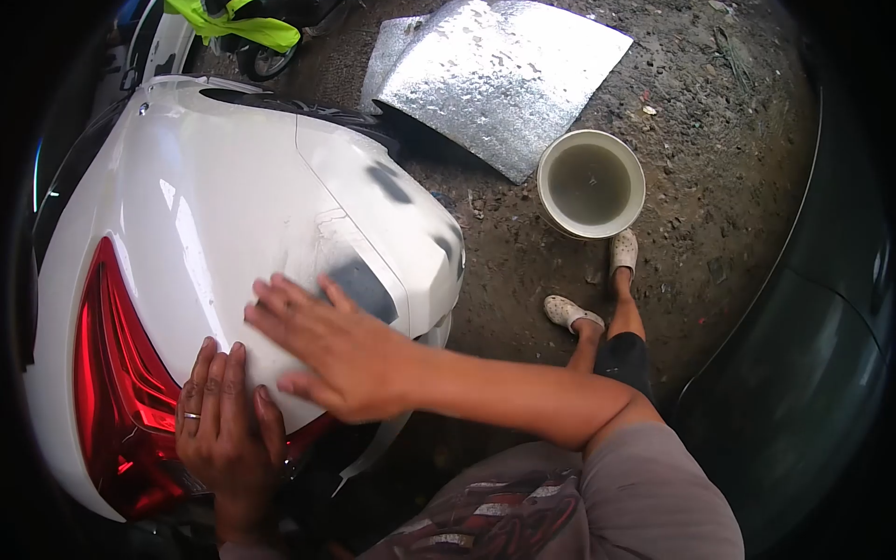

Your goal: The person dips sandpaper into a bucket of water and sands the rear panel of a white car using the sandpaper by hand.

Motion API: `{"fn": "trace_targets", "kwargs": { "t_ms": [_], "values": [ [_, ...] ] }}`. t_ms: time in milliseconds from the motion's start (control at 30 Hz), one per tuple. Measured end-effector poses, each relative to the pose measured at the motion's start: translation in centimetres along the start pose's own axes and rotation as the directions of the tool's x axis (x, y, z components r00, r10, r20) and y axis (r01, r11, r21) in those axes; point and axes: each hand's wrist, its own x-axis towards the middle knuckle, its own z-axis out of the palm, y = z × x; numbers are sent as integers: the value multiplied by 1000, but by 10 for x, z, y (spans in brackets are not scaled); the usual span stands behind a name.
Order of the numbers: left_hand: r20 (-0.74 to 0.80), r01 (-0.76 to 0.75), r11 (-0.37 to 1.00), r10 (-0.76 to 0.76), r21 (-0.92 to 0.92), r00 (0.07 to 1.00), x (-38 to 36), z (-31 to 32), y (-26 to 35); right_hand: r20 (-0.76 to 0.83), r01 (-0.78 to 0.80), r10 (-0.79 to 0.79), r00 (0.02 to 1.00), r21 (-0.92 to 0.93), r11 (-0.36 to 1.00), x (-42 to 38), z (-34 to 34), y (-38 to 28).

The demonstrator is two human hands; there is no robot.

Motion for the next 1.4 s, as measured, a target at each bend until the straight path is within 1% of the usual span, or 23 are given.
{"fn": "trace_targets", "kwargs": {
  "t_ms": [33,67,133,167,233,267,333,367,400,467,567,633,700,733,833,900,967,1033,1067,1133,1233,1333,1400],
  "values": [
    [-13,-3,1000,3,7,1000,2,0,1,-10,-83,84,996,40,996,15,0,20],
    [-20,-5,1000,5,10,1000,2,-2,2,-14,-79,80,997,35,996,29,1,46],
    [12,29,999,-29,-16,1000,3,-3,3,-16,-279,282,959,106,955,49,-2,78],
    [6,24,1000,-24,-15,1000,3,-4,2,-23,-278,282,959,103,955,40,1,75],
    [-3,7,1000,-7,17,1000,1,1,2,-53,-160,160,986,4,987,8,8,40],
    [3,12,1000,-12,10,1000,2,2,2,-45,-165,165,985,5,986,-7,7,23],
    [2,5,1000,-5,-8,1000,2,-2,1,3,-86,86,996,20,996,-28,3,-5],
    [7,8,1000,-8,-8,1000,2,-2,1,39,-75,74,997,21,997,-22,1,8],
    [10,9,1000,-9,3,1000,2,-3,2,37,-74,73,997,21,997,-6,2,31],
    [-2,5,1000,-5,16,1000,3,-4,4,-20,-230,233,972,108,967,25,4,71],
    [0,2,1000,-2,18,1000,3,-3,3,-40,-267,273,961,108,958,16,7,62],
    [15,7,1000,-8,30,1000,1,0,2,-44,-246,250,967,76,966,-27,10,28],
    [15,17,999,-18,28,1000,4,-1,2,-46,-215,216,975,35,976,-49,6,17],
    [16,9,999,-10,31,1000,3,-2,3,-43,-226,228,973,47,973,-45,10,22],
    [2,14,999,-14,36,1000,3,-2,4,-67,-256,262,963,81,963,12,8,76],
    [5,11,999,-11,44,1000,2,-2,4,-58,-279,285,957,94,956,16,7,78],
    [4,9,999,-9,40,1000,2,0,3,-45,-310,315,948,97,946,0,7,70],
    [20,-2,999,1,33,1000,1,0,1,-24,-325,325,945,-4,946,-43,7,42],
    [32,2,1000,-3,27,999,1,-1,1,-12,-331,331,943,2,943,-43,9,41],
    [44,17,999,-18,36,999,3,-3,4,-67,-277,277,959,11,961,-43,12,42],
    [41,24,999,-26,33,999,4,-4,5,-59,-255,258,964,60,965,11,8,81],
    [47,21,999,-23,43,999,3,-3,4,-58,-255,260,964,88,963,-4,10,76],
    [48,17,999,-19,43,999,3,-3,3,-38,-249,251,967,46,967,-42,7,53]
  ]
}}
